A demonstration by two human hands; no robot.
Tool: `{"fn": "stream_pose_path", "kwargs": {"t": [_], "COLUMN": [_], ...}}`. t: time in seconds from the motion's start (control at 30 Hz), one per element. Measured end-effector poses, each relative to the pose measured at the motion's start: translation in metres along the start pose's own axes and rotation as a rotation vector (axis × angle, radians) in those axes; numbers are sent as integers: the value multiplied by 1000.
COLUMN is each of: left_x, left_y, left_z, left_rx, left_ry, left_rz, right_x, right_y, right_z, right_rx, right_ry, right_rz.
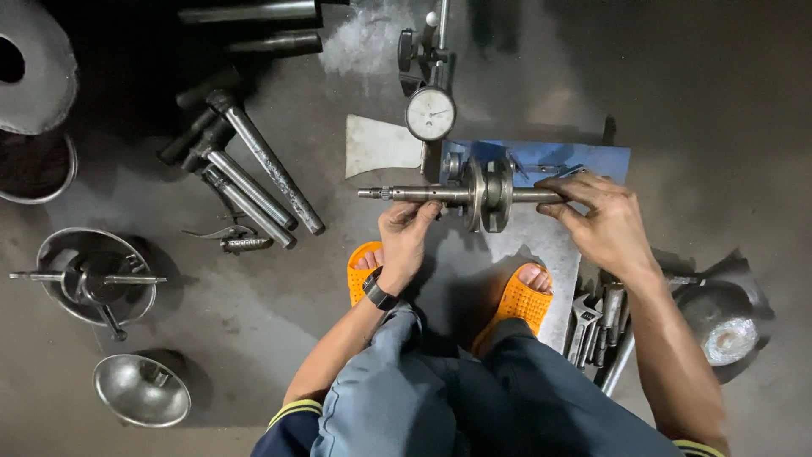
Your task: The person measures a metal shaft with a dial indicator, rotating the shaft and adjusting the indicator to check for runout or alignment. The person repeatedly positions the shaft and reads the dial indicator.
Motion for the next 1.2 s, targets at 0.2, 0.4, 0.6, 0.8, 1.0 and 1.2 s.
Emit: {"fn": "stream_pose_path", "kwargs": {"t": [0.2,0.4,0.6,0.8,1.0,1.2], "left_x": [12,9,19,38,51,55], "left_y": [-37,-35,-39,-45,-46,-47], "left_z": [-2,6,1,-16,-36,-38], "left_rx": [55,87,138,187,400,412], "left_ry": [27,24,-21,-150,-250,-253], "left_rz": [14,28,37,89,20,53], "right_x": [-11,-11,-5,-16,-22,-23], "right_y": [10,6,7,18,36,51], "right_z": [6,13,13,8,4,-3], "right_rx": [-22,-53,-527,-1125,-1027,-784], "right_ry": [0,-5,-203,-63,-62,-53], "right_rz": [40,95,150,93,135,271]}}
Point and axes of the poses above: each hand's wrist, its own z-axis towards the middle knuckle, its own x-axis out of the back of the hand, y = z × x, the point moved 1 cm from there along z, towards the middle knuckle, and after that the axes turned 8 degrees about -x, right-handed, at the moved point
